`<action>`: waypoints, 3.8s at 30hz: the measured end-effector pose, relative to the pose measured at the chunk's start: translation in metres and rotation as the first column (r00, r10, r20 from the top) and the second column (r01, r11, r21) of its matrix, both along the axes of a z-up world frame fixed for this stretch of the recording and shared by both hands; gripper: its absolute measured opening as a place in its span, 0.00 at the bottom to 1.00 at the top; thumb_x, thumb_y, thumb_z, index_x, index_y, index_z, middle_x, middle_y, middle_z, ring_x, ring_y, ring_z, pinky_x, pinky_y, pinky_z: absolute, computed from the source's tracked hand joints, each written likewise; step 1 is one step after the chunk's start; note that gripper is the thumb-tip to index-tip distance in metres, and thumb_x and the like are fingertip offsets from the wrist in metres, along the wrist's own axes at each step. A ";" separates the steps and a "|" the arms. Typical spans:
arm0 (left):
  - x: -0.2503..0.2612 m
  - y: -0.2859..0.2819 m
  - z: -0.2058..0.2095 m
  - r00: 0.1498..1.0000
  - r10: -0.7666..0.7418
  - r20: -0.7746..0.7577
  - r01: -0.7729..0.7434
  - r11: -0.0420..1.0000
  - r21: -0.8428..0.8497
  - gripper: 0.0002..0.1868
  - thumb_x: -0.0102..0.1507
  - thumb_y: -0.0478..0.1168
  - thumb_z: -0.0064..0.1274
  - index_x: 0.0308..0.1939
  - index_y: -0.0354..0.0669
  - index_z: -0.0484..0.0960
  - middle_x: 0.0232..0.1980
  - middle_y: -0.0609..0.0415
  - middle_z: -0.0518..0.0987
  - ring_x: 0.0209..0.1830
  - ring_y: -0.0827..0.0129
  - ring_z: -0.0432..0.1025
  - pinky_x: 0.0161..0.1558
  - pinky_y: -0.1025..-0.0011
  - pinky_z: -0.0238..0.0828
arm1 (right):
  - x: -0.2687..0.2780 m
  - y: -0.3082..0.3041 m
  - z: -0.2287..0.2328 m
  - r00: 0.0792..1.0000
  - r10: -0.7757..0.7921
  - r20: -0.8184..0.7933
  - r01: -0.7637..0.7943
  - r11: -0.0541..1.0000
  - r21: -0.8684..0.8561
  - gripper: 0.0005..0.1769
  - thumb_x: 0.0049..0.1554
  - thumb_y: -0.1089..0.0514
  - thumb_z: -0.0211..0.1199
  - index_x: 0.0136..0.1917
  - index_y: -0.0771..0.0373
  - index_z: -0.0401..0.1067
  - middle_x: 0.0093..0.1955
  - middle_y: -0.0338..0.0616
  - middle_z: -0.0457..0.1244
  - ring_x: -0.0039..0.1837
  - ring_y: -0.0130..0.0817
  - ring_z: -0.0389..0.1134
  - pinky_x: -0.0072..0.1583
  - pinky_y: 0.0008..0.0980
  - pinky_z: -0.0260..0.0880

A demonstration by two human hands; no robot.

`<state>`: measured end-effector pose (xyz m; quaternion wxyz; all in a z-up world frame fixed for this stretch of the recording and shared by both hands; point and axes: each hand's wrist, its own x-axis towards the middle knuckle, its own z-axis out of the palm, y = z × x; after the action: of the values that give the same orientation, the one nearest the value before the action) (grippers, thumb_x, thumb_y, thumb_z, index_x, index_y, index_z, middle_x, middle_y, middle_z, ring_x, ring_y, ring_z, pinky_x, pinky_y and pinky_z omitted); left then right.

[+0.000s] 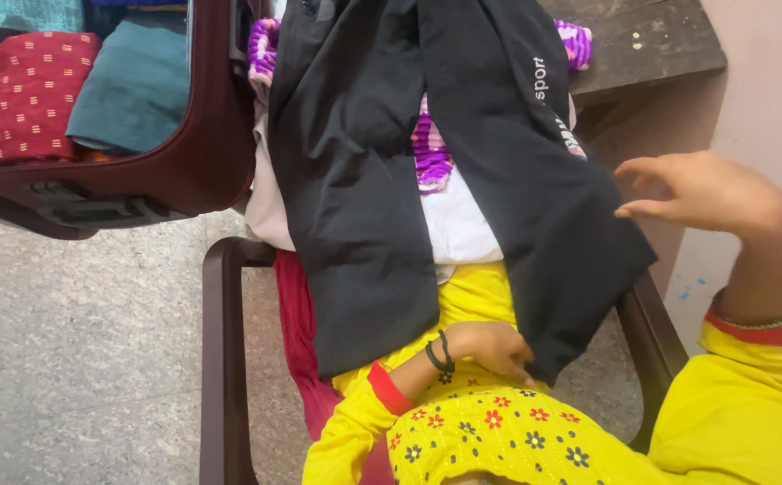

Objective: The person organizes and folds clothes on a table before placing them into a suitcase.

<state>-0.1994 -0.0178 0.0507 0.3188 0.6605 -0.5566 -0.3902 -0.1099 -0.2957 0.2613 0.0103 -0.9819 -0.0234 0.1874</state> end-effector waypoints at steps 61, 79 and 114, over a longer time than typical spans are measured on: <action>0.106 0.134 -0.040 -0.036 0.805 0.592 -0.948 0.161 -0.276 0.44 0.62 0.66 0.52 0.77 0.51 0.63 0.83 0.49 0.50 0.83 0.37 0.35 0.69 0.23 0.23 | 0.094 0.180 -0.181 0.897 0.424 -0.124 -0.425 0.905 0.021 0.17 0.59 0.57 0.57 0.60 0.65 0.66 0.52 0.58 0.70 0.55 0.56 0.73 0.54 0.51 0.73; 0.239 0.164 0.046 -0.026 0.966 0.258 -0.981 0.025 -0.193 0.22 0.62 0.58 0.55 0.39 0.43 0.87 0.40 0.42 0.84 0.43 0.44 0.79 0.45 0.51 0.77 | 0.094 0.211 -0.146 0.779 0.579 0.241 -0.620 0.768 0.161 0.23 0.56 0.40 0.62 0.60 0.52 0.73 0.69 0.45 0.61 0.69 0.49 0.64 0.61 0.53 0.68; 0.626 0.234 -0.021 -0.583 0.350 0.733 -0.748 0.121 -0.652 0.21 0.68 0.36 0.46 0.65 0.52 0.78 0.54 0.44 0.73 0.51 0.51 0.69 0.53 0.52 0.64 | 0.100 0.228 -0.195 0.749 0.641 0.168 -0.662 0.733 0.155 0.48 0.51 0.34 0.67 0.78 0.51 0.55 0.83 0.50 0.37 0.78 0.81 0.34 0.64 0.85 0.46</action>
<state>0.4263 0.2159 0.0301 -0.0621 0.9315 0.0542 0.3542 -0.0094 -0.0678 0.0659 0.0439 -0.9130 -0.3859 0.1249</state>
